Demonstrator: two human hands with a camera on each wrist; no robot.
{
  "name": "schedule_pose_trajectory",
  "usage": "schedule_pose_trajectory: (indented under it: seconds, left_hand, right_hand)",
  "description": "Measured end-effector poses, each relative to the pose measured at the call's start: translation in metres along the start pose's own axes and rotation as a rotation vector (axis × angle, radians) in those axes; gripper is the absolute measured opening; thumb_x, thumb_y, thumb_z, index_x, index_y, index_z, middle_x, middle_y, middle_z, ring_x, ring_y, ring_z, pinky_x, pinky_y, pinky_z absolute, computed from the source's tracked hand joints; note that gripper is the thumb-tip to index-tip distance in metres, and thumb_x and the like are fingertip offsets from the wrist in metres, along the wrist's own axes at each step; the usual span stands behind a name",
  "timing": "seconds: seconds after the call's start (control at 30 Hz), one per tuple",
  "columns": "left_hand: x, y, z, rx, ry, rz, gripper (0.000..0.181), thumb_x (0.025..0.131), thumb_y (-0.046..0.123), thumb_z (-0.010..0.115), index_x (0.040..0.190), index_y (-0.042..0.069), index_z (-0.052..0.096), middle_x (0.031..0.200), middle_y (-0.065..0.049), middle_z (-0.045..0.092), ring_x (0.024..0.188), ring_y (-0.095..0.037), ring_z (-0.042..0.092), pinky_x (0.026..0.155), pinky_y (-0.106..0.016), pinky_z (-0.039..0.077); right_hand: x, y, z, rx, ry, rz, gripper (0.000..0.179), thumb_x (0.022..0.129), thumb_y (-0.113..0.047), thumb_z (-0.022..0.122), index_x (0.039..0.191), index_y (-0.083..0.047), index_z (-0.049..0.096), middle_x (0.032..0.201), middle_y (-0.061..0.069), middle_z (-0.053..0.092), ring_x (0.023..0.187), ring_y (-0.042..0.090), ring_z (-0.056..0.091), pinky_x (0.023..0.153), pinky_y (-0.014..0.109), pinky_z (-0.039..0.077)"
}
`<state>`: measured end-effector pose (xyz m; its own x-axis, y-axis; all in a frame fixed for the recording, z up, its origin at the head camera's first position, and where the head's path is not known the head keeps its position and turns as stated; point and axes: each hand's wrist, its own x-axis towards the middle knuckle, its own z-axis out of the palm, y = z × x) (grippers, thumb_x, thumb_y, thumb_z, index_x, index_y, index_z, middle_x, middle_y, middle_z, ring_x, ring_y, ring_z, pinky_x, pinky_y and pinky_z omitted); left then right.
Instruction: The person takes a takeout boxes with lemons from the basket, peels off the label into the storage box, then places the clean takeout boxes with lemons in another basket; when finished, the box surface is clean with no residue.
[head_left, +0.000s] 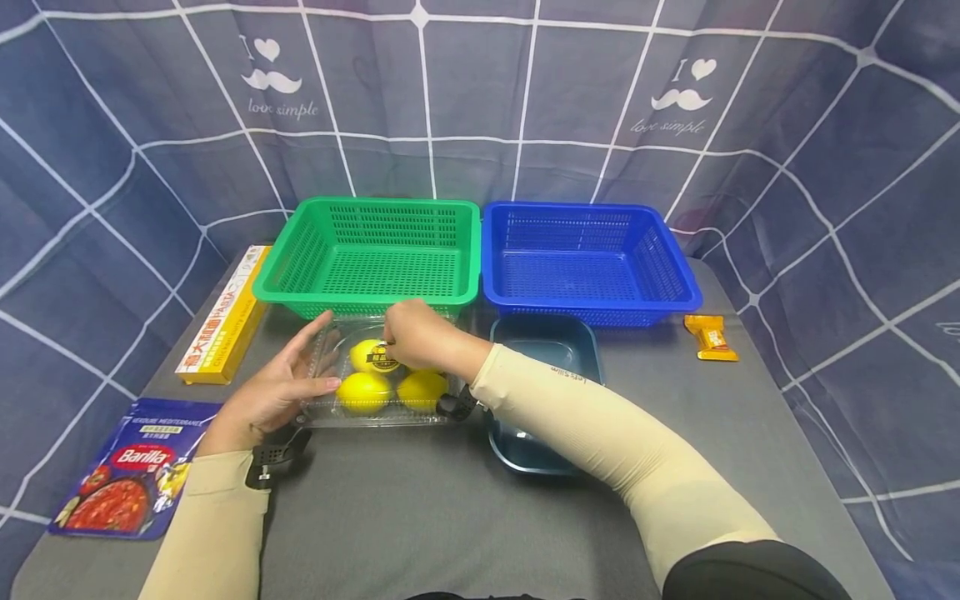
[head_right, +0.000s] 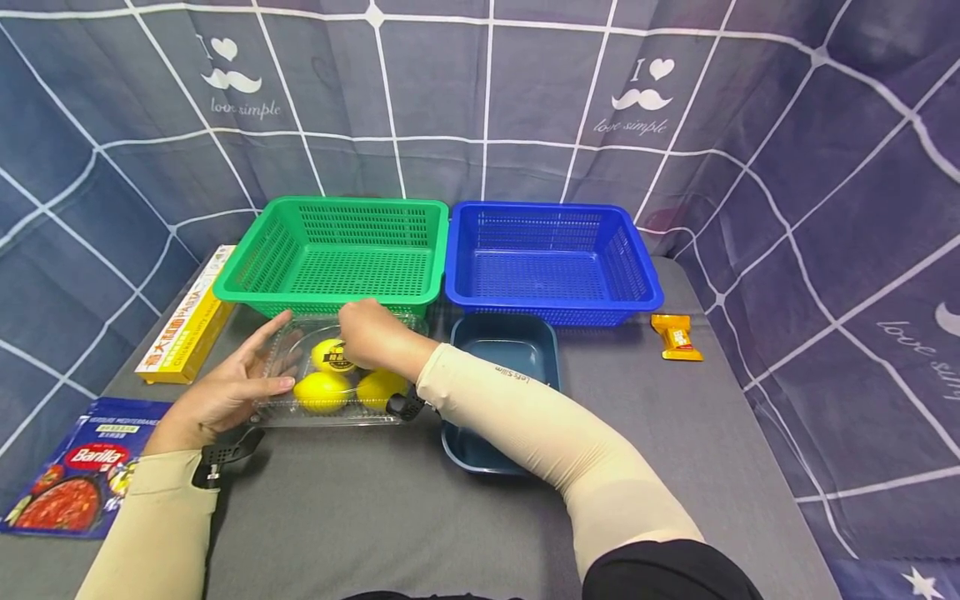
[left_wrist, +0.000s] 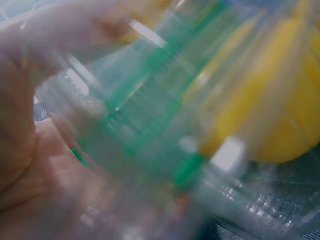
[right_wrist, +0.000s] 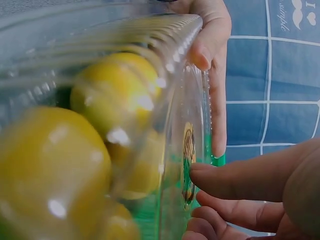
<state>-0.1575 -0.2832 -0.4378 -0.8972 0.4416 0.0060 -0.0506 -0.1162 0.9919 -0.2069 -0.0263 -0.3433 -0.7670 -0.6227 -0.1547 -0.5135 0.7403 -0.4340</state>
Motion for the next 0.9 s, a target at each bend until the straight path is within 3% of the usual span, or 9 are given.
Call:
schedule_pose_trajectory:
  seconds: [0.1,0.3,0.47,0.57,0.73,0.9]
  left_hand:
    - [-0.001,0.000,0.000,0.004,0.006,0.000,0.105,0.094,-0.019,0.062,0.171,0.024,0.005,0.174,-0.016,-0.011,0.156,-0.044,-0.005,0.118,-0.041,0.030]
    - [0.000,-0.001,0.000,0.022,0.013,-0.016,0.106,0.094,-0.017,0.063,0.171,0.025,0.005,0.174,-0.018,-0.009,0.156,-0.046,-0.003,0.119,-0.054,0.019]
    - [0.000,-0.001,-0.001,0.024,0.007,-0.009,0.106,0.094,-0.017,0.063,0.171,0.024,0.004,0.174,-0.018,-0.010,0.155,-0.047,-0.003,0.119,-0.054,0.020]
    - [0.000,-0.001,-0.001,0.015,0.004,0.001,0.105,0.094,-0.018,0.063,0.171,0.024,0.004,0.174,-0.018,-0.011,0.155,-0.047,-0.004,0.119,-0.048,0.025]
    - [0.000,-0.001,0.000,0.000,0.001,0.008,0.105,0.094,-0.018,0.063,0.171,0.023,0.005,0.174,-0.018,-0.010,0.155,-0.047,-0.004,0.117,-0.041,0.031]
    - [0.001,-0.001,-0.001,0.017,0.005,0.005,0.105,0.094,-0.017,0.063,0.171,0.023,0.004,0.174,-0.020,-0.008,0.155,-0.048,-0.002,0.118,-0.045,0.029]
  right_hand:
    - [0.001,0.001,0.002,-0.033,0.017,-0.016,0.057,0.099,-0.013,0.076,0.057,-0.016,0.036,0.052,-0.005,0.025,0.047,0.007,0.026,0.047,0.017,0.031]
    - [0.001,0.002,0.005,-0.033,0.038,-0.015,0.053,0.097,-0.011,0.076,0.058,-0.015,0.041,0.053,-0.005,0.030,0.051,0.009,0.032,0.050,0.019,0.036]
    - [-0.001,0.001,0.006,-0.034,0.074,-0.011,0.025,0.095,-0.011,0.079,0.072,-0.009,0.068,0.069,-0.004,0.055,0.080,0.014,0.051,0.074,0.025,0.045]
    - [-0.004,0.001,0.007,-0.001,0.098,0.003,0.010,0.094,-0.009,0.080,0.087,-0.008,0.073,0.086,-0.004,0.064,0.094,0.015,0.054,0.083,0.026,0.045]
    - [-0.008,0.001,0.008,0.055,0.137,-0.002,0.014,0.093,-0.003,0.079,0.101,-0.008,0.068,0.098,-0.004,0.064,0.100,0.014,0.056,0.089,0.022,0.047]
    - [-0.010,0.005,0.010,0.117,0.180,-0.031,0.017,0.091,0.005,0.074,0.103,-0.006,0.071,0.102,0.001,0.070,0.100,0.016,0.062,0.087,0.021,0.051]
